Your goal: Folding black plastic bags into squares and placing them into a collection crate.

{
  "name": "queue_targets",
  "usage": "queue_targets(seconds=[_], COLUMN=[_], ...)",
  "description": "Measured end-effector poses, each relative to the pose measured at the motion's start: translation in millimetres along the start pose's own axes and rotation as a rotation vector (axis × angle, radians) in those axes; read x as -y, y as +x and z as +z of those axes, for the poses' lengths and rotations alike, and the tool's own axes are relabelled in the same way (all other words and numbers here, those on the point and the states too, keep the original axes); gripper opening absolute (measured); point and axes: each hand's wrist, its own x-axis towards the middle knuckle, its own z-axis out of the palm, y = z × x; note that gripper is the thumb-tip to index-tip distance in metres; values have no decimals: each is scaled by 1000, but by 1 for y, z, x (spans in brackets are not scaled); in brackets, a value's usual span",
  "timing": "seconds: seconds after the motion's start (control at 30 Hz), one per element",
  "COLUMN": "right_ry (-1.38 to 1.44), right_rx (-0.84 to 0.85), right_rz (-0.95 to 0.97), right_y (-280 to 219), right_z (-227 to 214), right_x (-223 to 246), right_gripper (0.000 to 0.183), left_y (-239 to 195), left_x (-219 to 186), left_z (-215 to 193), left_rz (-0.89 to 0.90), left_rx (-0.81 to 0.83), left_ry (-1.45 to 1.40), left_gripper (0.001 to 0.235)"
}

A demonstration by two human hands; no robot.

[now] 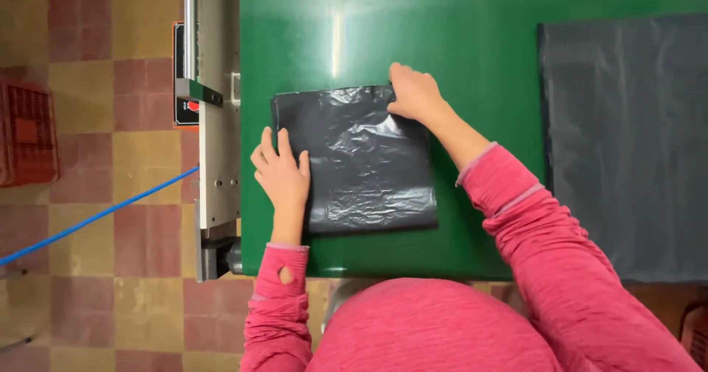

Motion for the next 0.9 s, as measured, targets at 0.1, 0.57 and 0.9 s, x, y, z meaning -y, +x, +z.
queue_targets(seconds=[0.1,0.57,0.9], right_ry=[100,113,-85], right_rx=[320,-353,-261], right_rz=[242,-155,14], right_y=[0,-218,-237], right_z=[10,-29,-36], right_x=[2,140,210], right_gripper=[49,27,37], left_y=[-11,-48,-107], left_x=[1,113,95], left_z=[18,36,-55], left_rz=[44,-695,734], left_rx=[43,768,93], left_ry=[-64,-1910,-116], left_gripper=[55,104,51])
